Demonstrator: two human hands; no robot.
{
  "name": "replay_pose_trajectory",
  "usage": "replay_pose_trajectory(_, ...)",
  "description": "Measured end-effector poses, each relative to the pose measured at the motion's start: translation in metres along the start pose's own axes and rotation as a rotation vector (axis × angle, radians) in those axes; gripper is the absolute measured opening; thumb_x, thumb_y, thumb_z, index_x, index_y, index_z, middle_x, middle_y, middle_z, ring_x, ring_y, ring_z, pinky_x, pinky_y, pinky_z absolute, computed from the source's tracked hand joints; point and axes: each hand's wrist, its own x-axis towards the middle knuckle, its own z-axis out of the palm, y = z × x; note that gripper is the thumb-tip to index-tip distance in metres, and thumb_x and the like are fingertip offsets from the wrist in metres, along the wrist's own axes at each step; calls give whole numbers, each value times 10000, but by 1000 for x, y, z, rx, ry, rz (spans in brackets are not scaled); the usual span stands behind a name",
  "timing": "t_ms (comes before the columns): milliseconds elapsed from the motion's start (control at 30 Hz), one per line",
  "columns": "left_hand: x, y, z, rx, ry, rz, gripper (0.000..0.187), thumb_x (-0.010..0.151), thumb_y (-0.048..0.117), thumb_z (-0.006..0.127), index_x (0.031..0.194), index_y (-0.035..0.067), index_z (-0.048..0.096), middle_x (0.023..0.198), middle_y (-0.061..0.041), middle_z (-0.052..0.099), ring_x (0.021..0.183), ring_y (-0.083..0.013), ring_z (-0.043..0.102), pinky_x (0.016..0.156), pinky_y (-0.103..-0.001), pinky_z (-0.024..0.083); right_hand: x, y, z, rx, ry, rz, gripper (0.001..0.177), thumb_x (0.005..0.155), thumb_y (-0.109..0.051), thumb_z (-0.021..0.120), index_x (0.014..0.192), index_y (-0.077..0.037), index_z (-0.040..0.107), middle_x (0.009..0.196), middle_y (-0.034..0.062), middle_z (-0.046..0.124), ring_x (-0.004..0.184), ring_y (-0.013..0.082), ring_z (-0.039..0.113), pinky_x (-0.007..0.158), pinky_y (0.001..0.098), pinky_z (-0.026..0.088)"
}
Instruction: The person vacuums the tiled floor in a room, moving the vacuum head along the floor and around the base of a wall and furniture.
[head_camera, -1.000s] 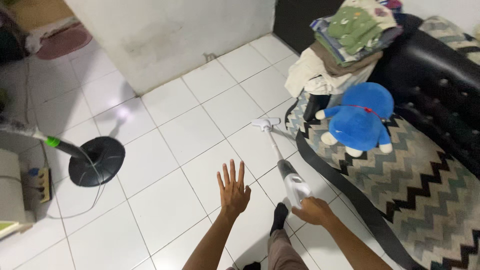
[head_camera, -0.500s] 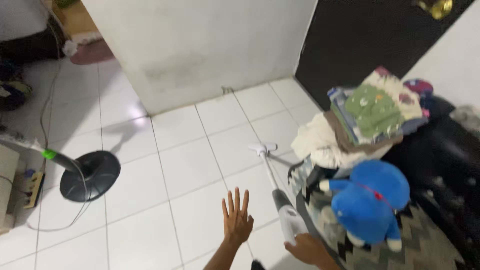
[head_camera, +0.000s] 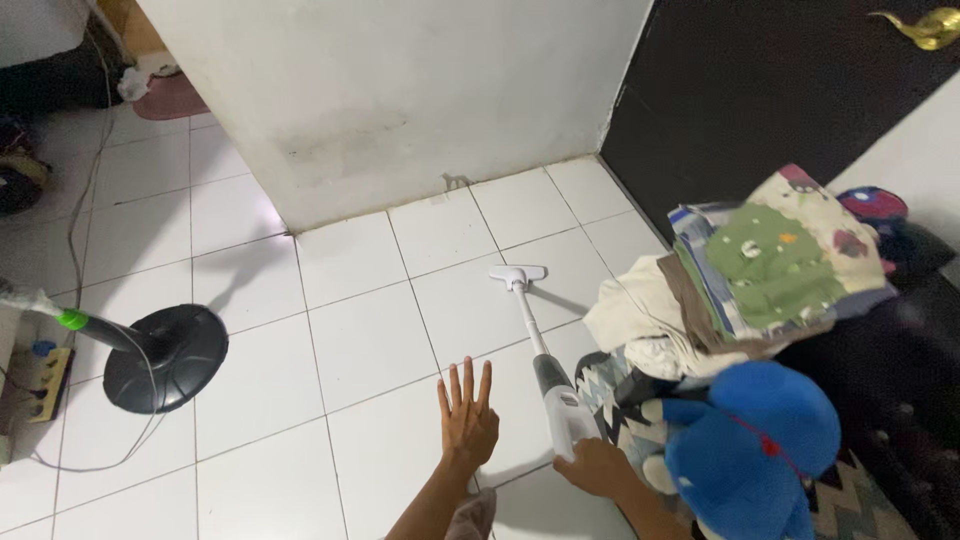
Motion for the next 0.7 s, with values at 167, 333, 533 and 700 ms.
replay_pose_trajectory(167, 41, -25, 1, -20, -50, -44, 841, 961, 233, 482, 1627, 109, -16, 1685, -229, -51, 1542, -462, -34, 1232, -616, 10, 49, -4, -9, -61, -23, 5, 628, 839, -607, 569, 925, -14, 756, 958, 211, 729, 955, 383, 712, 897, 481, 558)
replay_pose_trajectory(333, 89, -57, -1, -52, -199, -163, 839, 968, 257, 496, 1624, 85, 3, 1678, -269, -80, 1544, -474, -65, 1229, -646, -9, 127, -19, -54, -113, -154, 14, 641, 908, -613, 560, 1018, -1, 715, 975, 176, 723, 944, 348, 712, 868, 478, 564)
replay_pose_trajectory(533, 125, -96, 4, -92, -177, -204, 869, 941, 253, 528, 1623, 99, 11, 1670, -260, -67, 1535, -486, -67, 1222, -651, 6, 233, -59, -97, 21, -207, 9, 582, 947, -535, 536, 986, 36, 645, 769, 133, 720, 712, 261, 760, 688, 406, 660)
replay_pose_trajectory(700, 142, -120, 6, -91, -128, -243, 860, 941, 273, 534, 1602, 98, 12, 1658, -268, -61, 1522, -482, -63, 1206, -661, 7, 290, -94, -112, -26, -137, -55, 539, 948, -498, 538, 803, -11, 717, 636, 118, 699, 561, 251, 735, 569, 408, 656)
